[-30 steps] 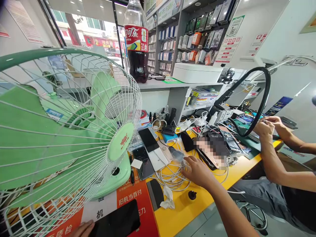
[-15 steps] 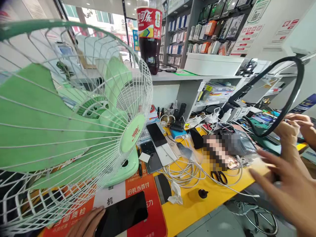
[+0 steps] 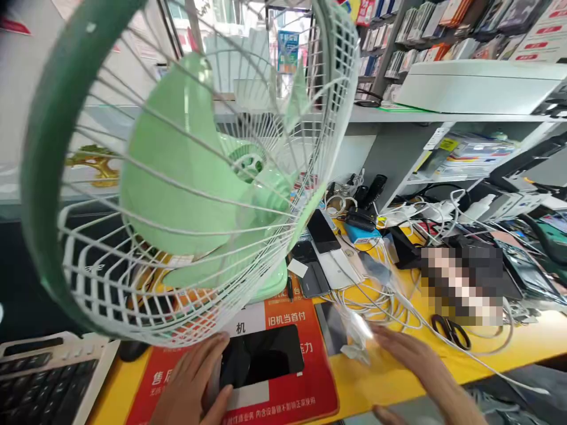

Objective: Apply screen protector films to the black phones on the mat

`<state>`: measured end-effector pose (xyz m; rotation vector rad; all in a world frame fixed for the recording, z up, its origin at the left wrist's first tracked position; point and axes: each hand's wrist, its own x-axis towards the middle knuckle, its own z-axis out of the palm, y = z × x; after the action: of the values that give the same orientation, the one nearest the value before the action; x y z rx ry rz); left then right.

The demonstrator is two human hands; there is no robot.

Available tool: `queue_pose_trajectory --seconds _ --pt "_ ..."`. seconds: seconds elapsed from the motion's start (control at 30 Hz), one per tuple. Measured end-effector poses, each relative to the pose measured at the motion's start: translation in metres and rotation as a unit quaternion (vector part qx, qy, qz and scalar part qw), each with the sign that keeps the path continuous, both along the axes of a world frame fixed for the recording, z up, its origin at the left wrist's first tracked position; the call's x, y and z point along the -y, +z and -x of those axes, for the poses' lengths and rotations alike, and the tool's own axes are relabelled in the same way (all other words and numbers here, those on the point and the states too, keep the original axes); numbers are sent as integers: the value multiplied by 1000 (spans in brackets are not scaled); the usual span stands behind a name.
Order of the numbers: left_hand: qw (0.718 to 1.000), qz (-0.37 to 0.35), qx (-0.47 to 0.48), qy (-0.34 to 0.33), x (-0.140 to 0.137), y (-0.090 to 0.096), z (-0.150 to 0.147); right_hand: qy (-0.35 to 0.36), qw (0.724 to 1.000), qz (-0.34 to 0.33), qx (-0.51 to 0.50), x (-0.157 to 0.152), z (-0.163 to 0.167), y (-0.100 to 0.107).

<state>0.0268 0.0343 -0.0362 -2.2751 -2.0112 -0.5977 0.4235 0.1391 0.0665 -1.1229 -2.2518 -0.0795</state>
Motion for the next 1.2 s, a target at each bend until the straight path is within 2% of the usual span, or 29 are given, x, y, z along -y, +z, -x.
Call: queue_pose_trajectory --seconds 0.13,0.3,0.4,0.5,0.7,0.87,1.1,1.2 --pt "994 -13 93 50 2 8 0 80 994 43 66 -7 48 -19" --pt "990 -24 119 69 0 12 -1 130 980 100 112 -12 95 -44" --pt "990 -19 123 59 -1 17 -3 167 962 160 144 -16 117 -48" --pt "990 29 127 45 -1 21 -4 193 944 211 164 -21 134 -46" --pt "980 128 148 43 -5 27 -5 216 935 221 172 -26 144 -51" --pt "974 157 156 44 -8 28 -5 225 933 228 165 -27 145 -54" --pt "962 207 167 54 -13 30 -6 214 907 321 167 -28 152 -44" --pt "967 198 150 51 -14 25 -2 224 905 320 167 -31 153 -44"
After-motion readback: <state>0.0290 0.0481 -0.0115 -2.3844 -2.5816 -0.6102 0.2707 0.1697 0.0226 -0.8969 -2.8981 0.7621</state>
